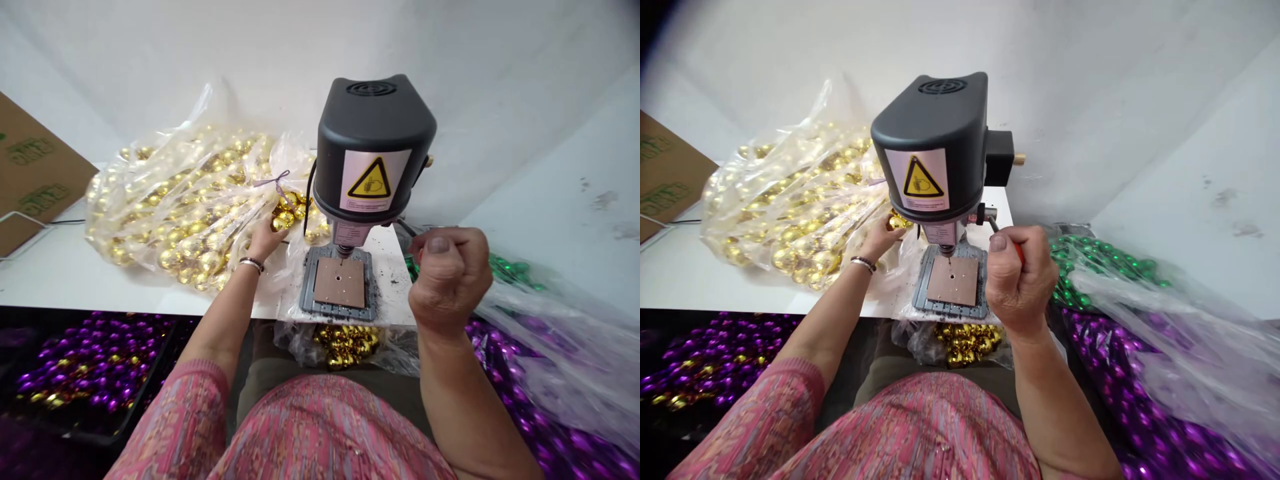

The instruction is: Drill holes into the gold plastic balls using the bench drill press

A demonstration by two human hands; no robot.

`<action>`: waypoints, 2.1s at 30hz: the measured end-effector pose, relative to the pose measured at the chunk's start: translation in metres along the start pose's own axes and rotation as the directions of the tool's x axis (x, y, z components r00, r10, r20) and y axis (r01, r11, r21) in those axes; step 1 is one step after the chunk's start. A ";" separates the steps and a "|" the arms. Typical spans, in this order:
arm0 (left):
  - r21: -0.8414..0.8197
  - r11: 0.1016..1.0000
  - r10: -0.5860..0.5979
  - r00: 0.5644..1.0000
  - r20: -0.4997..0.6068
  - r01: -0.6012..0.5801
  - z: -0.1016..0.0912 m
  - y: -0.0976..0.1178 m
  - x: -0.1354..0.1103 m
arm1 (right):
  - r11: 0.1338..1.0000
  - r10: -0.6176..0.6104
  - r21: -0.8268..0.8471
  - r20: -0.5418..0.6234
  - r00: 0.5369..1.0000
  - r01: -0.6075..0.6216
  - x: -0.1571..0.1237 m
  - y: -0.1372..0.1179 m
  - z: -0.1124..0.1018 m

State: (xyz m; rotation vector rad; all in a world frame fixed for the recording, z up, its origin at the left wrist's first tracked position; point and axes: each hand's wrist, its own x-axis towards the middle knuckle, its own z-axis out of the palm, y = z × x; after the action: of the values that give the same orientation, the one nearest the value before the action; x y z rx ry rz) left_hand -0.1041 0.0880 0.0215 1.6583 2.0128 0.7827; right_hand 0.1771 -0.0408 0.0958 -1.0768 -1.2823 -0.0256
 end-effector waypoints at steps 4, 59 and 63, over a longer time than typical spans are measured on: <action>-0.536 0.844 0.131 0.977 0.169 -0.021 -0.017 0.012 -0.043 | 0.998 0.034 0.054 0.001 0.999 -0.034 -0.002 -0.001 0.000; -0.263 0.931 0.323 0.904 0.279 -0.251 0.066 0.051 -0.115 | 0.983 -0.185 0.007 0.126 0.975 0.185 -0.011 0.005 -0.008; -0.272 0.933 0.311 0.906 0.287 -0.235 0.066 0.050 -0.116 | 0.979 -0.202 0.018 0.086 0.976 0.202 -0.019 0.011 -0.005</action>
State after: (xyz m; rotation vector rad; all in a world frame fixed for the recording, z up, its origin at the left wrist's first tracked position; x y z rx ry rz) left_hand -0.0007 -0.0087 0.0004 1.8169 1.4242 0.7443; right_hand 0.1798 -0.0484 0.0746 -0.9445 -1.4658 -0.1274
